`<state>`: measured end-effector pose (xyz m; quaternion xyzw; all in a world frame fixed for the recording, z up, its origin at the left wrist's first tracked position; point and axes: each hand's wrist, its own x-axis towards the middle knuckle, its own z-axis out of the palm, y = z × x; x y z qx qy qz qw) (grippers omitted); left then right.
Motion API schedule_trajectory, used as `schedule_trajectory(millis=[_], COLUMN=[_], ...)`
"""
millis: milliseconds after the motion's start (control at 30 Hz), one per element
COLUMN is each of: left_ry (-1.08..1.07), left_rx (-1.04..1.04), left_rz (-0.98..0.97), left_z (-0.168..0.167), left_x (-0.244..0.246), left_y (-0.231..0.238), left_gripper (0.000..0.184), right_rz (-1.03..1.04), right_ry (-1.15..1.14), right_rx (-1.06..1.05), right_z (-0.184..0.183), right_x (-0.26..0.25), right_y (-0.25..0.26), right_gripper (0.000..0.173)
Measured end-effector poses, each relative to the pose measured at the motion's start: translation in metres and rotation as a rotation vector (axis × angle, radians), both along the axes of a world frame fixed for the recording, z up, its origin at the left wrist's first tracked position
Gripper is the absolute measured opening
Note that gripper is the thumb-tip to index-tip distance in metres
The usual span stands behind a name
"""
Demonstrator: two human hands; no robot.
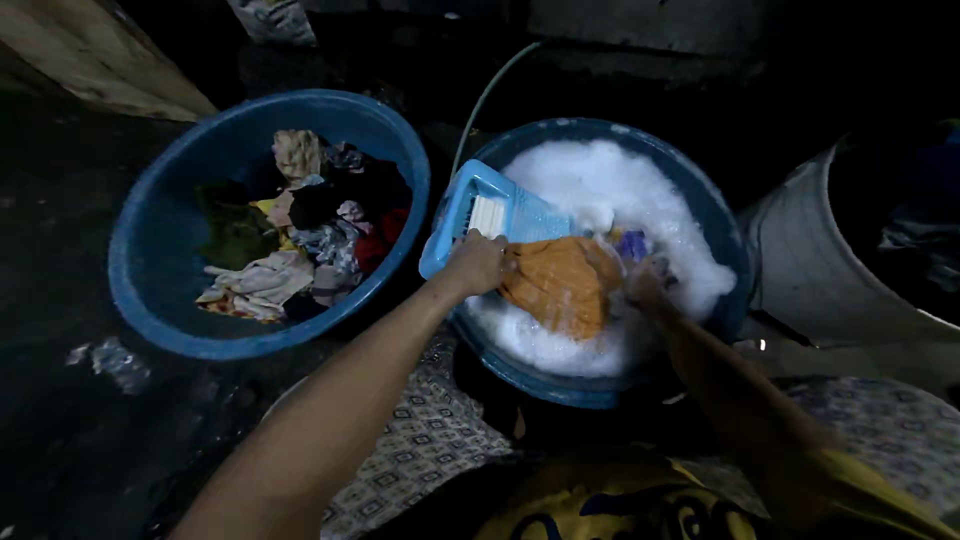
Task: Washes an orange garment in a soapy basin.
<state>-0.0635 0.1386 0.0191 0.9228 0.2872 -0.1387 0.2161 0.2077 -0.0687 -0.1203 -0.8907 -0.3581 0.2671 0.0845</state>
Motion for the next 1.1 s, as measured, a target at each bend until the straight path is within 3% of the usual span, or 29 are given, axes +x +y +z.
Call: schedule_trajectory(millis=[67, 133, 233, 333, 433, 567, 633, 700, 767, 833, 933, 1000, 1100], left_ry=[-0.019, -0.031, -0.060, -0.061, -0.031, -0.006, -0.005, 0.005, 0.044, 0.058, 0.112, 0.191, 0.102], left_rx=[0.015, -0.004, -0.085, -0.091, -0.054, 0.004, 0.042, 0.042, 0.040, 0.051, 0.086, 0.126, 0.110], left_rz=[-0.013, 0.009, 0.110, 0.185, 0.217, 0.222, 0.204, 0.216, 0.220, 0.230, 0.208, 0.106, -0.145], left_z=[-0.003, 0.000, 0.006, 0.013, 0.024, 0.022, 0.022, 0.023, 0.021, 0.024, 0.021, 0.019, 0.016], left_x=[-0.004, -0.007, -0.007, -0.007, -0.013, -0.022, -0.020, -0.013, -0.013, -0.016, -0.013, -0.003, 0.009], left_y=[0.000, -0.002, -0.001, 0.003, 0.006, 0.000, -0.002, 0.000, -0.002, 0.001, 0.002, 0.001, -0.006], left_gripper=[0.040, 0.042, 0.050, 0.059, 0.062, 0.055, 0.054, 0.061, 0.069, 0.068, 0.046, 0.031, 0.024], right_rz=[-0.067, -0.140, 0.019, 0.194, 0.318, 0.097, 0.030, 0.149, 0.344, 0.352, 0.142, 0.080, 0.064], right_ry=[0.090, 0.142, 0.050, 0.226, 0.301, 0.246, 0.216, 0.234, 0.270, 0.223, 0.124, 0.073, 0.110], right_rx=[-0.059, 0.153, 0.512, 0.720, 0.605, 0.275, 0.239, 0.382, 0.497, 0.496, 0.220, 0.151, 0.311], right_z=[0.005, 0.031, 0.079, 0.108, 0.079, 0.029, 0.059, 0.105, 0.102, 0.065, 0.034, 0.039, 0.058], right_x=[-0.004, -0.017, -0.068, -0.143, -0.151, -0.044, -0.050, -0.115, -0.160, -0.135, -0.059, -0.040, -0.070], right_y=[0.011, 0.025, 0.041, 0.070, 0.087, 0.073, 0.074, 0.078, 0.089, 0.091, 0.088, 0.082, 0.069], right_gripper=[0.045, 0.036, 0.025, 0.025, 0.025, 0.034, 0.035, 0.028, 0.019, 0.022, 0.035, 0.036, 0.030])
